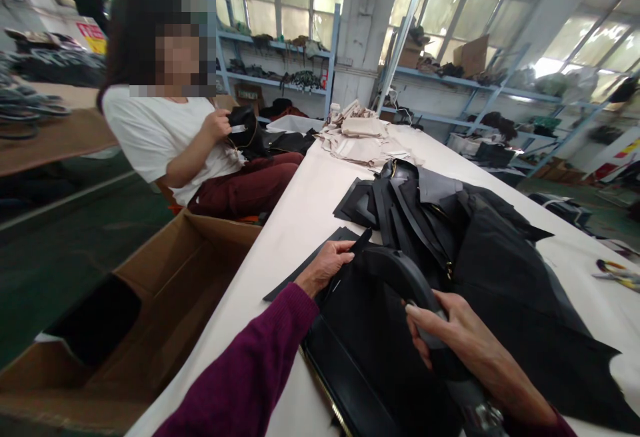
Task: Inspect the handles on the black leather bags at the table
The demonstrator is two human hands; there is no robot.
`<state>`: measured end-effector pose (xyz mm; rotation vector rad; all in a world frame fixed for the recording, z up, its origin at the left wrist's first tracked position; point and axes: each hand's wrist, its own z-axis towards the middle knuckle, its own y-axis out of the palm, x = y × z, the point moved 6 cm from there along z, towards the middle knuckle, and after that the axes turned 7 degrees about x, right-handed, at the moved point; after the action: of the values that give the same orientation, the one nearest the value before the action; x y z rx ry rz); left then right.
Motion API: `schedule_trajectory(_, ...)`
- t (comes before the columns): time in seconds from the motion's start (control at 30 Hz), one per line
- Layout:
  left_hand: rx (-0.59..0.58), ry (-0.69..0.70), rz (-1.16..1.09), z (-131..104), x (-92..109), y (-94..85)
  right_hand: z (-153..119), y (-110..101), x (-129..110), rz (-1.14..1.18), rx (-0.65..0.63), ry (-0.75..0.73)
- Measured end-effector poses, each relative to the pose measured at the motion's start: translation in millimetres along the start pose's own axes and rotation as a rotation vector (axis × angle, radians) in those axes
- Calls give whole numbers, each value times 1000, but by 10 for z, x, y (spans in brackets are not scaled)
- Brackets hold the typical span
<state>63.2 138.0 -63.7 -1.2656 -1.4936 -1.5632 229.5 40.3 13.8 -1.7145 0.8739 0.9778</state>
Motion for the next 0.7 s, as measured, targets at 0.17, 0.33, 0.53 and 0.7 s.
schedule_trajectory(0.17, -112, -29, -81, -22, 22, 4, 169, 39, 4, 33, -21, -8)
schedule_trajectory(0.33, -183, 136, 394, -82, -8, 173, 147, -249, 44, 27, 125, 14)
schedule_trajectory(0.53, -120, 525, 1409, -420, -179, 673, -103, -584, 130, -32, 223, 81)
schedule_trajectory(0.7, 41, 509, 1413, -380, 69, 501, -250, -416, 65, -91, 156, 69)
